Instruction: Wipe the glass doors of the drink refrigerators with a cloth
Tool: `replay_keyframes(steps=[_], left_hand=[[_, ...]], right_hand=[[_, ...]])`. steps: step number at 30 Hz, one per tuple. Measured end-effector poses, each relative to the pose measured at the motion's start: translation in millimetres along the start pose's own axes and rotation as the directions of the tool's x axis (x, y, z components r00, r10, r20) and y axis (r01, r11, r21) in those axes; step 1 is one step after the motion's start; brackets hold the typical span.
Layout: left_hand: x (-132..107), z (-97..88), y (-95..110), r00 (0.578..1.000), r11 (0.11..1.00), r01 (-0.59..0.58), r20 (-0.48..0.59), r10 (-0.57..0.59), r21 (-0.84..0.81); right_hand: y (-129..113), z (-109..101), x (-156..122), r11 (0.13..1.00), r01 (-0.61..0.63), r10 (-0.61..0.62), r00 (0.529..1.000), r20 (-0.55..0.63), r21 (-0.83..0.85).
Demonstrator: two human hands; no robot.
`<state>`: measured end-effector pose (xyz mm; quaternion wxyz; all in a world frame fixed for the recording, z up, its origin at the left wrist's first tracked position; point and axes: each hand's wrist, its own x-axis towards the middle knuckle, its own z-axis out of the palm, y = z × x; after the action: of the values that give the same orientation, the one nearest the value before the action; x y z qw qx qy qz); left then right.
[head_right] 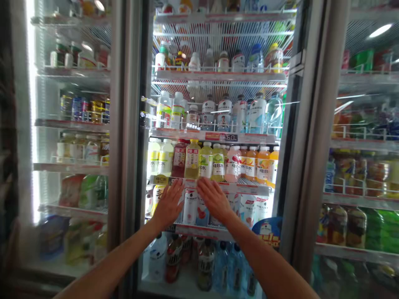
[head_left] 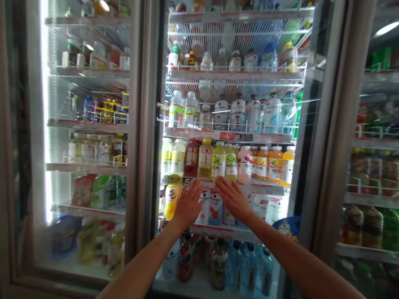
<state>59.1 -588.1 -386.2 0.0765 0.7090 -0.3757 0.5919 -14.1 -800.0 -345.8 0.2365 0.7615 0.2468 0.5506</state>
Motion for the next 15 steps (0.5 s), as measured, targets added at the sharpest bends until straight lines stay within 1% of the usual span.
replay_keyframes(steps=[1, 2, 3, 4, 5, 6, 7, 8, 9, 10, 11, 12, 13, 14, 15], left_hand=[[0.4, 0.4, 3.2, 1.000, 1.000, -0.017, -0.003, 0.017, 0.000], [0.8, 0.8, 6.1, 1.000, 1.000, -0.031, -0.005, 0.031, 0.001], [1.2, 1.4, 8.8, 0.999, 0.999, -0.039, -0.006, 0.040, 0.002], [1.5, 2.0, 11.2, 0.999, 0.999, -0.044, -0.006, 0.044, 0.003], [1.7, 2.9, 13.3, 0.999, 0.999, -0.045, -0.005, 0.045, 0.003], [1.7, 3.9, 15.3, 0.999, 0.999, -0.043, -0.005, 0.043, 0.005], [1.4, 5.0, 17.1, 0.999, 0.999, -0.040, -0.006, 0.040, 0.006], [0.7, 6.3, 18.9, 0.999, 0.999, -0.040, -0.009, 0.040, 0.006], [-0.3, 7.7, 20.6, 0.999, 0.999, -0.041, -0.014, 0.041, 0.005], [-1.6, 9.3, 22.4, 0.999, 0.999, -0.044, -0.018, 0.044, 0.002], [-3.1, 10.9, 24.3, 0.999, 0.999, -0.047, -0.018, 0.047, -0.006], [-4.6, 12.5, 26.2, 0.999, 0.999, -0.048, -0.015, 0.048, -0.016], [-6.1, 14.2, 28.2, 0.999, 0.999, -0.046, -0.008, 0.046, -0.027], [-7.4, 15.7, 30.2, 0.999, 0.999, -0.039, 0.002, 0.039, -0.035], [-8.4, 17.1, 32.2, 1.000, 0.999, -0.026, 0.013, 0.026, -0.041]], right_hand=[[-1.0, -0.3, -5.8, 0.996, 0.081, -0.082, 0.996, 0.029, 0.030], [-1.0, -0.7, -10.5, 0.990, 0.131, -0.134, 0.990, 0.052, 0.055], [0.4, -1.3, -13.8, 0.989, 0.131, -0.135, 0.989, 0.061, 0.064], [3.0, -2.3, -15.8, 0.996, 0.076, -0.078, 0.995, 0.054, 0.050], [6.3, -3.4, -17.5, 1.000, -0.018, 0.017, 0.999, 0.028, 0.020], [9.2, -4.5, -19.5, 0.993, -0.118, 0.118, 0.993, -0.010, -0.011], [11.2, -5.6, -22.7, 0.982, -0.189, 0.188, 0.981, -0.038, -0.031], [11.8, -6.6, -27.3, 0.978, -0.206, 0.205, 0.978, -0.043, -0.036], [11.3, -7.5, -33.1, 0.986, -0.165, 0.164, 0.986, -0.024, -0.028], [10.4, -8.5, -39.4, 0.996, -0.084, 0.084, 0.996, 0.013, -0.011], [10.1, -9.7, -45.1, 1.000, 0.003, -0.004, 0.999, 0.051, 0.008], [11.1, -11.2, -49.3, 0.998, 0.062, -0.063, 0.995, 0.080, 0.017], [13.7, -13.0, -51.6, 0.997, 0.072, -0.072, 0.993, 0.090, 0.006], [17.8, -15.0, -52.0, 0.999, 0.030, -0.028, 0.997, 0.075, -0.025], [22.5, -17.0, -51.2, 0.996, -0.051, 0.054, 0.998, 0.040, -0.068]])
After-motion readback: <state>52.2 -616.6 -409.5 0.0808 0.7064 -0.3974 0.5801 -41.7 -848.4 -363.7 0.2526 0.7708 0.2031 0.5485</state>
